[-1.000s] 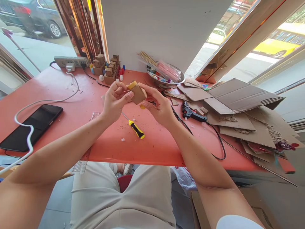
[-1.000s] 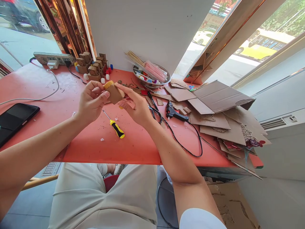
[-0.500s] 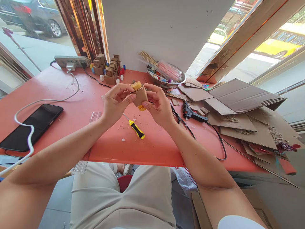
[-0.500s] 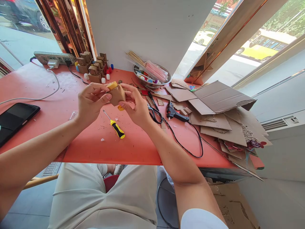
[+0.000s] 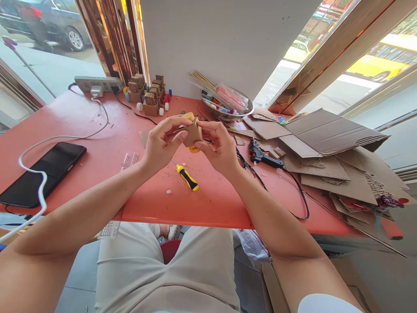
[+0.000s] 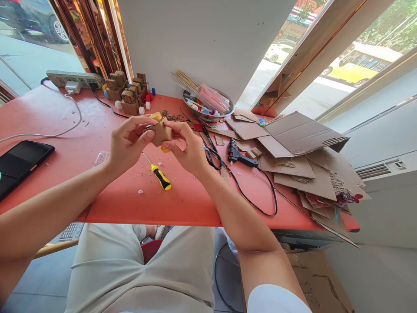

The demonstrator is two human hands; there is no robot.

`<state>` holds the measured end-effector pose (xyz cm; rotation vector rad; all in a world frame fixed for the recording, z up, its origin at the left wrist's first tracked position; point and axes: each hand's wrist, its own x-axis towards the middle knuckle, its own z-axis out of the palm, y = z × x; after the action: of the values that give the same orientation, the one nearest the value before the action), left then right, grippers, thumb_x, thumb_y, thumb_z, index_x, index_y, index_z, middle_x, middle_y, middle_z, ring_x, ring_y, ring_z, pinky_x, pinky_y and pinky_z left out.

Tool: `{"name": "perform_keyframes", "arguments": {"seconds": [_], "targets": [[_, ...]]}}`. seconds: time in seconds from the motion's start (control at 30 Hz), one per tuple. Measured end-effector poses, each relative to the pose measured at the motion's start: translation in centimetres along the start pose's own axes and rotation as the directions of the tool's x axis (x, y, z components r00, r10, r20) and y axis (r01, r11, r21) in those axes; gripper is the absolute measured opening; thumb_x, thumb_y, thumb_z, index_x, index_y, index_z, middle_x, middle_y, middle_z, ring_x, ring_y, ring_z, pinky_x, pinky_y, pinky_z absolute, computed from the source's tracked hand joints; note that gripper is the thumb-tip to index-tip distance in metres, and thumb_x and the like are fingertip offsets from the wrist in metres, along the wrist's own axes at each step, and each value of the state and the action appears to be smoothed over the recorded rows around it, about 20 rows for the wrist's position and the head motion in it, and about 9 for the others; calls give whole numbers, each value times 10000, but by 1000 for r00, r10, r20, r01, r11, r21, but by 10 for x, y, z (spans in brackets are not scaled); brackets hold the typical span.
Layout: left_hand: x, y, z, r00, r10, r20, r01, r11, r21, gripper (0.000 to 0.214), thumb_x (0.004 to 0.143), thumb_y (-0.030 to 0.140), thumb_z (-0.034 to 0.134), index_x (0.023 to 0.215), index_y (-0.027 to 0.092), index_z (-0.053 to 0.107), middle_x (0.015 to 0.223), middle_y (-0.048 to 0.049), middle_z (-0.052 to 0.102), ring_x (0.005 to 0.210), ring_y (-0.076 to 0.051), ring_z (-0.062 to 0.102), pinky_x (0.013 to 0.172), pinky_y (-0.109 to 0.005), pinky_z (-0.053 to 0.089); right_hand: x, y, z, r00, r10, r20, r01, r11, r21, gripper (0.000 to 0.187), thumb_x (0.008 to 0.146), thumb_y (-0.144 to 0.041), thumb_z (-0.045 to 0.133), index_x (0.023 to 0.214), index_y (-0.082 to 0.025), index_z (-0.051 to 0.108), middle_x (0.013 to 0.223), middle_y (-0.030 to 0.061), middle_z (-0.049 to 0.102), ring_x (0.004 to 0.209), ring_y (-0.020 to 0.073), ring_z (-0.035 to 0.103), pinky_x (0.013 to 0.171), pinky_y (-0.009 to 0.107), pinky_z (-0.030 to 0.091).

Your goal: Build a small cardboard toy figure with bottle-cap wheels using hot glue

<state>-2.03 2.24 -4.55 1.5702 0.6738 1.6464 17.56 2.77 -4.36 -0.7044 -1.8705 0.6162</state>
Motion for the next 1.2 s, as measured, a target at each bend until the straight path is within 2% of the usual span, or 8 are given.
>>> {"name": "perform_keyframes", "arguments": {"seconds": [0.23,0.37,0.6,0.73,0.93,1.1,1.2], "targets": [[1,-1,-3,1000,15,-4,-15,999,35,488,834,707,865,1002,250,831,1147,-112,830,1181,-254,797,957,-349,672,-1,0,-2,1000,19,23,-19,1000,4,609,959,-763,696,1287,-252,744,1177,83,830,1062,228,796,959,382,674],[1,-1,-3,1000,14,-20,-13,999,44,504,807,718,882,979,247,835,1153,-117,826,1253,-279,778,984,-359,671,-1,-2,-3,999,33,31,-34,999,18,620,956,-758,705,1292,-239,757,1182,82,827,1056,223,793,965,379,670],[1,-1,-3,1000,14,-9,-14,999,34,503,805,719,883,976,249,833,1157,-116,831,1167,-267,805,954,-353,681,-1,-1,0,999,41,35,-43,998,53,649,933,-788,710,1267,-232,731,1197,98,817,1075,226,786,979,390,667],[-3,7,1,998,-62,4,62,998,9,502,794,683,910,1070,273,819,1278,-114,817,1248,-283,774,1015,-360,669,1,-6,1,996,89,15,-90,992,83,633,942,-799,685,1297,-274,684,1337,116,787,1148,235,777,947,374,675],[0,13,1,987,-161,-6,159,981,-108,519,738,504,1009,1152,292,780,1302,-85,813,1374,-309,720,1057,-359,660,5,-12,-4,985,170,12,-170,978,117,690,921,-849,652,1288,-266,672,1258,107,816,1081,233,779,824,346,676],[5,10,-4,950,-312,22,310,933,-184,507,789,475,972,1205,287,752,1181,-76,858,1173,-282,816,1025,-398,688,7,-13,-9,980,196,38,-200,970,136,599,945,-771,678,1247,-253,692,1333,106,797,1080,220,775,771,312,657],[7,8,-7,906,-416,73,421,876,-236,431,826,390,939,1186,241,753,1128,-77,864,1095,-275,838,1039,-461,692,7,-12,-12,973,221,61,-227,965,128,562,958,-740,682,1227,-247,707,1273,89,812,1000,196,770,728,290,637]]}}
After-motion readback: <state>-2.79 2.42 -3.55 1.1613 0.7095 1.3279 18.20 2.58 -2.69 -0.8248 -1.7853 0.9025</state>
